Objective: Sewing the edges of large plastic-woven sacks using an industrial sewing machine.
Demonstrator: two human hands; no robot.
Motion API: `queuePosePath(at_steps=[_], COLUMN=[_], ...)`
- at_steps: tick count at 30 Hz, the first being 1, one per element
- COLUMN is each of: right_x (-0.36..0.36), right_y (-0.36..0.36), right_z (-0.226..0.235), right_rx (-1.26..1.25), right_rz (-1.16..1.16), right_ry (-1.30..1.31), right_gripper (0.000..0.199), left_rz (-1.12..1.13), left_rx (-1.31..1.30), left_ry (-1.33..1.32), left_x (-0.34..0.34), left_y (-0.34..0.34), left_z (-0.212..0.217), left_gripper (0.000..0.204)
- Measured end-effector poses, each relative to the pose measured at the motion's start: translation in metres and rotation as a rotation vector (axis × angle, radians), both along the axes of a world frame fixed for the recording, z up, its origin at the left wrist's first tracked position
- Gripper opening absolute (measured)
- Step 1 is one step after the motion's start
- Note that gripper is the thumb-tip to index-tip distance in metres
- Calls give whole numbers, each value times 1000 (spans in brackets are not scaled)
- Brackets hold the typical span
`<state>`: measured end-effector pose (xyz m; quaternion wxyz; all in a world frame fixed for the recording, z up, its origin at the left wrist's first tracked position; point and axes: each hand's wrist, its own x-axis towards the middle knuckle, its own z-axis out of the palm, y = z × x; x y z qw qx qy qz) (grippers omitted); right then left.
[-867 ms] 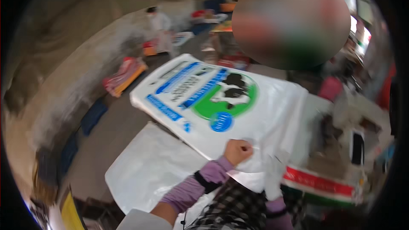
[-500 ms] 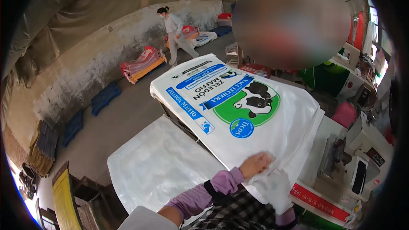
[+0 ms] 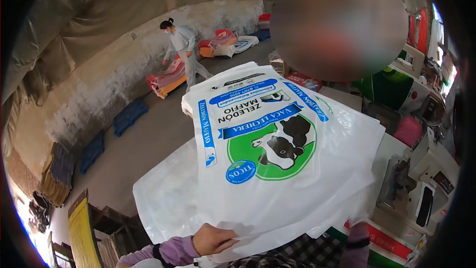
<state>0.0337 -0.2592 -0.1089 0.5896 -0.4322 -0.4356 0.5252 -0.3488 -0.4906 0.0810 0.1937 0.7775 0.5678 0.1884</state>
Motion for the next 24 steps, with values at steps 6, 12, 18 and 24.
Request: queuePosePath(at_steps=[6,12,18,24], right_x=[66,65,3,-33], right_y=[21,56,-15,-135], right_z=[56,105,186,144], right_rx=[411,580,956,880], right_rz=[-627,-219,743,28], right_ry=[-1057,-727,-1108,-749], right_gripper=[33,25,30,29], left_rz=[62,-17,626,110], left_rx=[128,-136,611,1053], left_ry=[-41,144,253,175], left_x=[2,-17,-177,-33], left_y=[-4,-13,122,467], left_z=[-2,-17,-30,30], left_gripper=[15,38,25,20])
